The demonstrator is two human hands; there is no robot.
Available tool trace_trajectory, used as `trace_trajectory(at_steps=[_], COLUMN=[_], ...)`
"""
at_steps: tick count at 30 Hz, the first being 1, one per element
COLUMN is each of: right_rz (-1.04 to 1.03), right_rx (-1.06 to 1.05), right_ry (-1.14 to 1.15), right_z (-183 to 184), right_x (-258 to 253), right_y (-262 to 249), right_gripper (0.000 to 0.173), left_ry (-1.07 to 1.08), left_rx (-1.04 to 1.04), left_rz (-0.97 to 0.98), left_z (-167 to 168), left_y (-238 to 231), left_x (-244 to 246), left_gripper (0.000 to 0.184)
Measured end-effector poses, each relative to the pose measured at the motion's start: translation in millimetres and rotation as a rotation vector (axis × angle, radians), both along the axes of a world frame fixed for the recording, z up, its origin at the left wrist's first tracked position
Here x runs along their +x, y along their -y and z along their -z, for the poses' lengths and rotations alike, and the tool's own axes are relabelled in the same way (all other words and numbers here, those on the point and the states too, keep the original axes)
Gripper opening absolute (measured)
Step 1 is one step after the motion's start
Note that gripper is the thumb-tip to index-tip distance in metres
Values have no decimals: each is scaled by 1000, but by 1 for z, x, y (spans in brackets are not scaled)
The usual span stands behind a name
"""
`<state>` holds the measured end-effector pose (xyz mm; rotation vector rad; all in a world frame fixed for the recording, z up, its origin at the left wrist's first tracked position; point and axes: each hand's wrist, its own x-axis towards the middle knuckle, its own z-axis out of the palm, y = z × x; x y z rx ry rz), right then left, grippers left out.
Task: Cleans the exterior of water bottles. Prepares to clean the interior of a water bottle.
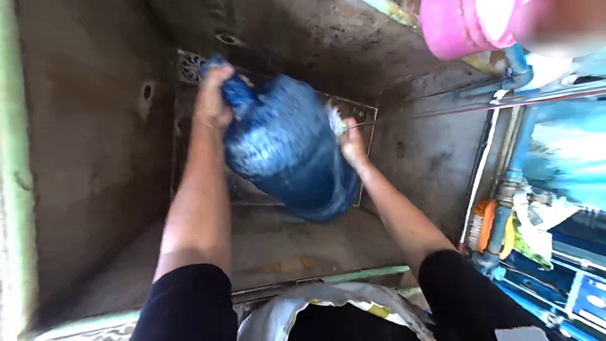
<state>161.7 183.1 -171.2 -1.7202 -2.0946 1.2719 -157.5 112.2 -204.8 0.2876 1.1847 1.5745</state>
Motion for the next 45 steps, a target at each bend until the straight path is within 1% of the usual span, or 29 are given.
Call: trace_trajectory(at_steps=[2,3,5,7,9,10,12,14,16,17,19,21,23,25,26,28,29,30,32,33,35,37,39,40,41,42,43,44,45], right_rz=[82,92,38,-141,-321,-377,-450,-405,-370,-372,-402,-453,-381,-163,-34,176,191,145,39,-19,-64,-14,35,72,105,122,107,36,-48], right_rx=[-115,-124,3,235,469,490,340,73,56,132,330,473,344,67,-27,-38,13,54,122,197,305,220,31,-62,-97,-67,-5,66,167], right_ry=[-152,-196,-245,-270,-304,-273,-149,-37,73,64,-62,-117,-98,-109,-150,-125,-84,-2,47,10,-67,-83,-98,-102,-95,-89,-80,-87,-132], right_z=[3,-6,-39,-70,-90,-97,-108,-115,-121,-127,-140,-136,-124,-99,-78,-44,-31,-23,-34,-42,-54,-54,-27,-9,6,11,6,-6,-18], right_x=[-20,-26,-38,-39,-39,-39,-42,-44,-40,-37,-25,-22,-21,-21,-17,-17,-13,-10,-21,-34,-68,-92,-86,-73,-58,-48,-42,-37,-38], right_y=[-57,-71,-71,-40,-28,-33,-57,-82,-79,-65,-21,-5,-28,-56,-59,-29,3,36,81,87,66,15,-26,-34,-27,-11,12,43,70], right_gripper=[50,46,37,37,34,32,34,25,24,27,31,29,30,35,38,43,45,44,39,34,28,30,42,43,40,36,33,33,33], left_ry=[-10,-13,-109,-174,-189,-180,-174,-215,-239,-232,-176,-167,-137,-123,-134,-215,-269,-316,-314,-301,-285,-227,-172,-148,-131,-131,-119,-88,-64], left_rx=[282,280,21,-204,-174,-107,62,213,280,278,242,201,234,272,257,112,-32,-180,-407,-448,-401,-233,-35,26,13,-66,-200,-362,-475], left_rz=[232,276,155,-26,-33,12,202,453,594,570,390,256,322,389,360,130,-46,-219,-373,-393,-355,-260,-83,18,77,52,-33,-121,-174], left_z=[-26,-37,-51,-54,-67,-78,-105,-136,-148,-145,-130,-121,-123,-119,-112,-96,-92,-86,-71,-66,-64,-62,-53,-46,-37,-27,-16,-2,10], left_y=[-19,-28,-45,-59,-59,-53,-36,-24,-19,-19,-20,-23,-17,-9,-5,2,2,0,-4,-6,-6,-2,1,3,8,9,7,7,9], left_x=[18,26,37,44,54,64,93,118,125,123,121,113,107,99,91,65,49,30,-3,-13,-15,-9,-9,-12,-15,-20,-24,-25,-23], left_gripper=[32,38,48,61,58,55,53,60,60,58,57,54,50,49,52,56,59,63,74,71,62,54,40,35,30,31,39,54,60])
